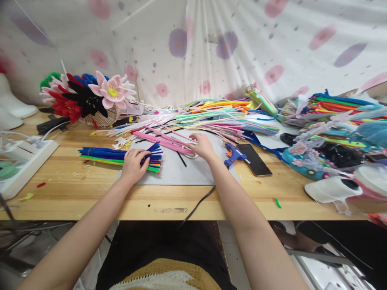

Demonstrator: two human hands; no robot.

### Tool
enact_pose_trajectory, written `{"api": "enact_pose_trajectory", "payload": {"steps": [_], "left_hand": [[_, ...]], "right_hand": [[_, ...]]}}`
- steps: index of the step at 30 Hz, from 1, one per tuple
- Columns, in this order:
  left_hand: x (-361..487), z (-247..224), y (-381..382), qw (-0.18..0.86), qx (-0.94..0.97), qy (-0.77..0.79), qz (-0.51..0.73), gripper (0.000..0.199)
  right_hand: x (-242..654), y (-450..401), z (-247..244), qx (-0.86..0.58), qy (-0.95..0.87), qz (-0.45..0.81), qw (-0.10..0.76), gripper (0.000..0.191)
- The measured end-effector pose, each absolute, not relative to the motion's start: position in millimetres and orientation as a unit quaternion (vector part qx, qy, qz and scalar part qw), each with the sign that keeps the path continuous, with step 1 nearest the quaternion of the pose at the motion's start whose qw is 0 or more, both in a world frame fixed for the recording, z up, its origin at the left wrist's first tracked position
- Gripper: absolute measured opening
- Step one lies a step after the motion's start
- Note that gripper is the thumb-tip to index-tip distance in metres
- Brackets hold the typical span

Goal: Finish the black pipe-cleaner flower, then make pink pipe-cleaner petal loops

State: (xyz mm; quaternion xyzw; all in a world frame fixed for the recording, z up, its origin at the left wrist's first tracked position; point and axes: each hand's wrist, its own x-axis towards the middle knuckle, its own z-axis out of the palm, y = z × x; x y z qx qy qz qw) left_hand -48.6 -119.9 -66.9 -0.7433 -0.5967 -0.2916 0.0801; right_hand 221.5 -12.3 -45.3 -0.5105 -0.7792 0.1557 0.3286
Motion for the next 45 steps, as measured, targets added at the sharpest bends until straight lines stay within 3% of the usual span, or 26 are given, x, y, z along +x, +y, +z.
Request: {"api": "enact_pose_trajectory", "payload": {"steps": [3, 7, 12, 19, 25, 33, 45], "left_hand": [[-50.9, -65.4, -119.7, 0.069, -0.747, -0.595, -0.29, 0.029], [-52.0, -65.1, -120.5, 0.064, -0.754, -0.593, -0.276, 0.033], [-54.0, -65.3, -122.6, 0.062, -0.762, -0.59, -0.259, 0.043], [-57.6, -64.5, -123.3, 0.046, -0.773, -0.589, -0.229, 0.055], [-58.4, -65.2, -123.3, 0.047, -0.777, -0.587, -0.224, 0.055], [-58.6, -65.1, -122.6, 0.042, -0.775, -0.593, -0.216, 0.057], [-55.9, -64.0, -122.3, 0.043, -0.768, -0.6, -0.219, 0.057]], "right_hand": [[195.8, -30.1, -37.9, -0.447, -0.79, 0.219, 0.358, 0.017], [159.2, -50.9, -42.3, -0.336, -0.837, 0.315, 0.295, 0.01], [139.6, -61.4, -57.4, -0.314, -0.869, 0.283, 0.258, 0.01], [133.5, -73.5, -58.3, -0.271, -0.887, 0.252, 0.277, 0.011], [133.4, -76.6, -58.2, -0.304, -0.895, 0.184, 0.269, 0.012], [131.8, -69.8, -64.6, -0.313, -0.884, 0.217, 0.271, 0.02], [126.4, -68.2, -73.9, -0.347, -0.888, 0.172, 0.248, 0.017]]}}
